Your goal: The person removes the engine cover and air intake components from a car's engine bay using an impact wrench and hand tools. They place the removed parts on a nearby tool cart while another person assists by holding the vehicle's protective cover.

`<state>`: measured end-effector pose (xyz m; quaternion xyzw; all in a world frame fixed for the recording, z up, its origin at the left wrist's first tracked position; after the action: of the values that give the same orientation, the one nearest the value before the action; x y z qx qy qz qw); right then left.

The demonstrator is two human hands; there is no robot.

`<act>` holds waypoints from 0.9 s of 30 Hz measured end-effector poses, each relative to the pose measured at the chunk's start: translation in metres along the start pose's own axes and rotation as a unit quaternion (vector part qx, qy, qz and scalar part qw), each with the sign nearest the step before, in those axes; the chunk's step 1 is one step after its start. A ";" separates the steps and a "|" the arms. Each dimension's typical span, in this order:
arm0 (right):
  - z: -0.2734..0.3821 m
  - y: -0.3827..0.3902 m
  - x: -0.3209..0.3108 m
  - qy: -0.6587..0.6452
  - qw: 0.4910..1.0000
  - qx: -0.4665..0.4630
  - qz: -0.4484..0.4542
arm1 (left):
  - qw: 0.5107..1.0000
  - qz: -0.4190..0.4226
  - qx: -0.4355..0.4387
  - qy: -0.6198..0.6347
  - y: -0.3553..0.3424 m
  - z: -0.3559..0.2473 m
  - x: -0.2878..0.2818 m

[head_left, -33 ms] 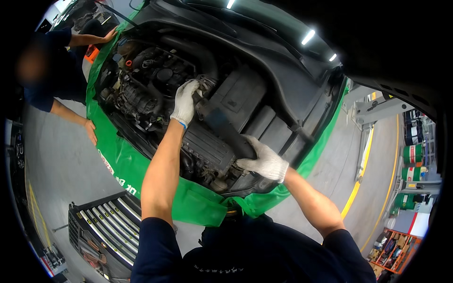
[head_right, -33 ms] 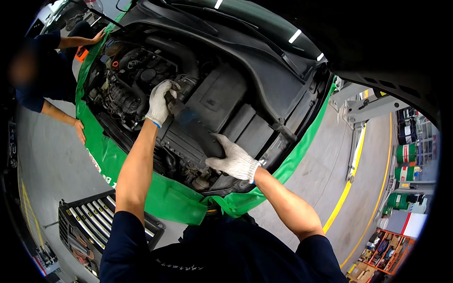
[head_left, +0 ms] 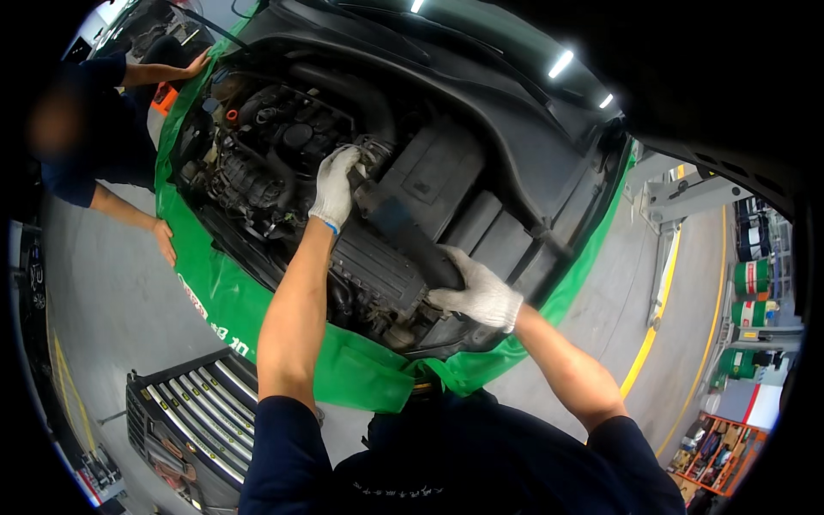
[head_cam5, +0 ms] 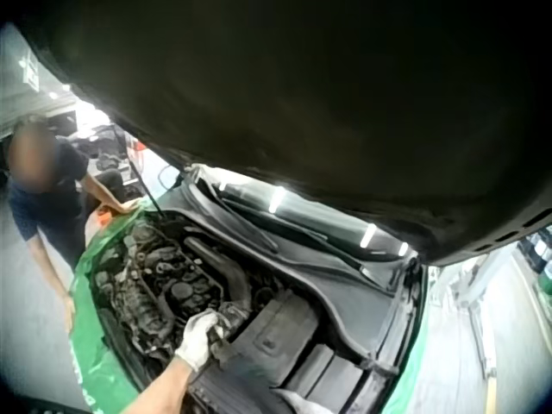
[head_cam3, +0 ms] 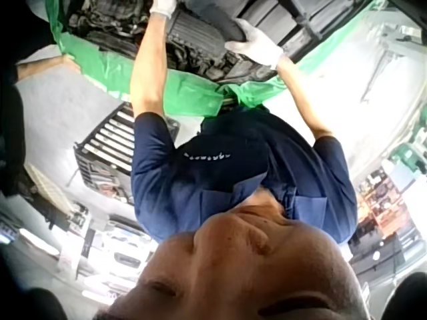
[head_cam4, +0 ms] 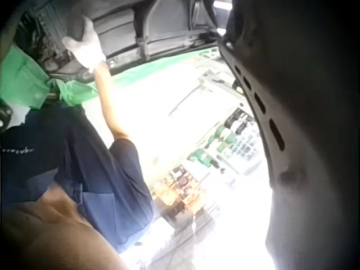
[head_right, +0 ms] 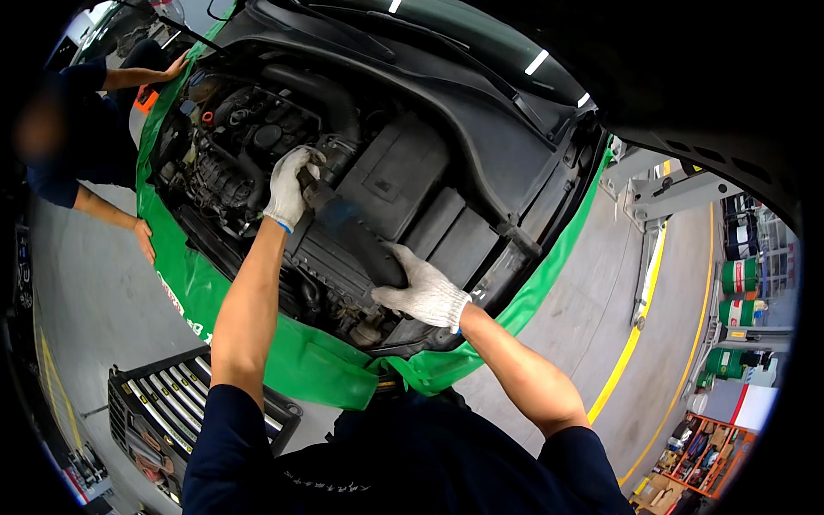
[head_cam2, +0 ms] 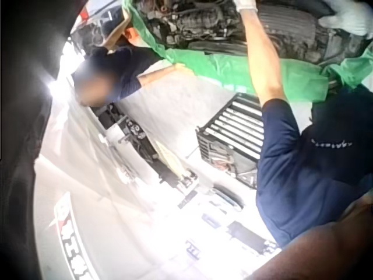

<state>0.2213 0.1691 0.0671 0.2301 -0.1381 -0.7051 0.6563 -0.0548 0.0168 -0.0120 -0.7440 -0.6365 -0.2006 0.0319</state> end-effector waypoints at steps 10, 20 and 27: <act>-0.016 -0.056 -0.004 0.038 0.999 0.010 -0.008 | 0.999 -0.024 -0.002 0.025 -0.036 0.038 -0.009; 0.027 -0.054 -0.010 0.189 0.981 -0.034 0.012 | 0.997 -0.067 0.007 0.044 -0.015 0.022 -0.028; 0.024 -0.061 -0.001 0.173 0.985 0.000 0.017 | 0.996 -0.064 0.039 0.057 -0.023 0.027 -0.032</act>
<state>0.1560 0.1733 0.0576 0.3466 -0.0265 -0.6436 0.6818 -0.0734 -0.0008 -0.0521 -0.6875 -0.6872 -0.2193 0.0837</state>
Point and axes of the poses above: each hand's wrist, its own y-axis away from the middle knuckle, its own x-axis out of the palm, z = x × y, the point moved 6 cm from there along -y, towards the middle knuckle, and after that the axes turned 12 degrees about -z, right-handed, at the moved point
